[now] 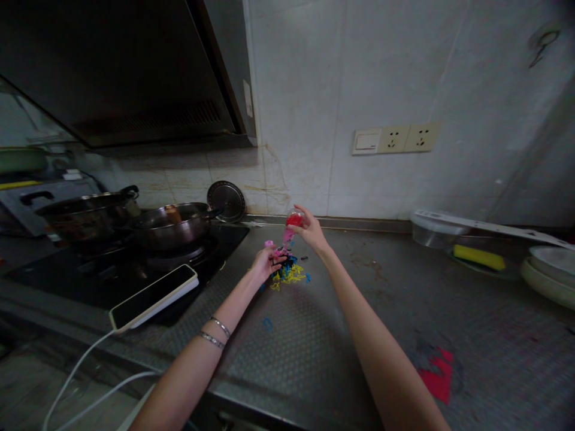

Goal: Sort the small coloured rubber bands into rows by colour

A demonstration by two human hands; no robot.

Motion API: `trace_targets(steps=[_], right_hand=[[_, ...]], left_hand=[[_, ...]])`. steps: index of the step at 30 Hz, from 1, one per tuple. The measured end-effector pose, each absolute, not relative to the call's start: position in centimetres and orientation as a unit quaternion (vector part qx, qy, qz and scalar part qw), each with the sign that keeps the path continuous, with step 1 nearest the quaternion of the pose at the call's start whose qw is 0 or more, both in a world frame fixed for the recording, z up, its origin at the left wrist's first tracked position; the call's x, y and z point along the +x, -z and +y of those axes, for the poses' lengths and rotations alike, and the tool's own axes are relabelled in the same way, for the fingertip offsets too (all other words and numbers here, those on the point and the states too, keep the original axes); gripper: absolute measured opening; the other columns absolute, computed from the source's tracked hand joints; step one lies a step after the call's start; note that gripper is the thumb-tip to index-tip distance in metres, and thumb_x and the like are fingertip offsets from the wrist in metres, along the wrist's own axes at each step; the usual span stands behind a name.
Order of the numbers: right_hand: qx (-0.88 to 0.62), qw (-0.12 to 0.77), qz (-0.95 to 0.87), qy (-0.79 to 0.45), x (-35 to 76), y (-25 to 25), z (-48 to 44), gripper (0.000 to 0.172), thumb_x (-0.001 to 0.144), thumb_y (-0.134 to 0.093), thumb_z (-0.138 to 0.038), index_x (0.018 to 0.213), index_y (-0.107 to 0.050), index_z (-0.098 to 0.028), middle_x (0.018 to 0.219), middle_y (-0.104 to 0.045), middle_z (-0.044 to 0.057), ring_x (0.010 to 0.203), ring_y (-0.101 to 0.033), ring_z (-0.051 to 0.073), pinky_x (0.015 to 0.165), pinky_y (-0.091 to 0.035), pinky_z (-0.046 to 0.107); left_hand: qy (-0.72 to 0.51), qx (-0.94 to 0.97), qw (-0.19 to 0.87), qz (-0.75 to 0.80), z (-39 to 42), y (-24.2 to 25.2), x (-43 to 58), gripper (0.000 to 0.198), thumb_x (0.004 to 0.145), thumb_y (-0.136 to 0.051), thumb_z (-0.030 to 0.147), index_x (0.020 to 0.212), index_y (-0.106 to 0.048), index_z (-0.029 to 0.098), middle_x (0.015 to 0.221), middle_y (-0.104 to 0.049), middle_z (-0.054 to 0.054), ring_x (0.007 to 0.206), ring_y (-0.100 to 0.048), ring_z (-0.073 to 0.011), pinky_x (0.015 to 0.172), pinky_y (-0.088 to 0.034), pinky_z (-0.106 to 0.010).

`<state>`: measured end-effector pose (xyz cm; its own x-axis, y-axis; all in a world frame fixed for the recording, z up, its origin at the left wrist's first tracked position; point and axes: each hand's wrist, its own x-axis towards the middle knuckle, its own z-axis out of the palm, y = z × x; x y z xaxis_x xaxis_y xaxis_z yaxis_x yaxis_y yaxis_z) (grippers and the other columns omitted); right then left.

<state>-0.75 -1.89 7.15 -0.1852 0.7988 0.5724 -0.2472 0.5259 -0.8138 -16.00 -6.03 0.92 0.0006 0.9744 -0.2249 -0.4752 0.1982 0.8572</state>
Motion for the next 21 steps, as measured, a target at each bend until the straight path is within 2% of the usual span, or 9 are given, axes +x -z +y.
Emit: trace_targets(steps=[2,8,13,17,21], right_hand=[[-0.208,0.591,-0.646,-0.436,-0.81,-7.22,-2.05,0.068,0.058,-0.067,-0.023,0.122,-0.044,-0.022,0.092,-0.062,0.002,0.082,-0.059,0.015,0.084,-0.045,0.034],[-0.184,0.582,-0.652,-0.450,-1.03,-7.39,-2.30,0.066,0.058,-0.068,-0.022,0.121,-0.045,-0.022,0.093,-0.061,0.002,0.083,-0.059,0.015,0.087,-0.044,0.036],[-0.181,0.579,-0.653,-0.454,-1.19,-7.42,-2.30,0.067,0.058,-0.069,-0.022,0.121,-0.045,-0.025,0.093,-0.061,0.001,0.086,-0.058,0.015,0.089,-0.044,0.037],[-0.175,0.576,-0.656,-0.456,-1.24,-7.39,-2.45,0.066,0.059,-0.069,-0.022,0.120,-0.045,-0.025,0.096,-0.060,0.001,0.089,-0.058,0.015,0.090,-0.043,0.037],[-0.176,0.566,-0.654,-0.469,-1.23,-7.29,-2.49,0.068,0.059,-0.069,-0.021,0.122,-0.044,-0.027,0.097,-0.060,0.002,0.089,-0.058,0.016,0.086,-0.046,0.038]], left_hand=[[-0.563,0.294,0.643,0.429,-6.08,-0.93,-16.00,0.037,0.069,-0.048,0.006,0.104,-0.050,0.015,0.079,-0.065,-0.005,0.061,-0.064,-0.0149,0.038,-0.044,-0.017],[-0.561,0.266,0.671,0.406,-6.15,-1.33,-15.78,0.037,0.067,-0.044,-0.001,0.101,-0.051,0.011,0.077,-0.062,-0.008,0.064,-0.064,-0.0156,0.040,-0.044,-0.016],[-0.575,0.223,0.699,0.363,-5.91,-1.33,-15.72,0.040,0.065,-0.042,-0.005,0.102,-0.049,0.009,0.076,-0.061,-0.009,0.067,-0.063,-0.0168,0.049,-0.049,-0.020],[-0.571,0.219,0.710,0.350,-5.76,-1.22,-15.81,0.042,0.064,-0.041,-0.007,0.102,-0.049,0.010,0.079,-0.060,-0.009,0.069,-0.063,-0.0172,0.047,-0.049,-0.019],[-0.570,0.205,0.706,0.368,-5.84,-1.27,-15.88,0.043,0.064,-0.041,-0.006,0.102,-0.048,0.012,0.074,-0.059,-0.007,0.065,-0.063,-0.0169,0.043,-0.047,-0.018]])
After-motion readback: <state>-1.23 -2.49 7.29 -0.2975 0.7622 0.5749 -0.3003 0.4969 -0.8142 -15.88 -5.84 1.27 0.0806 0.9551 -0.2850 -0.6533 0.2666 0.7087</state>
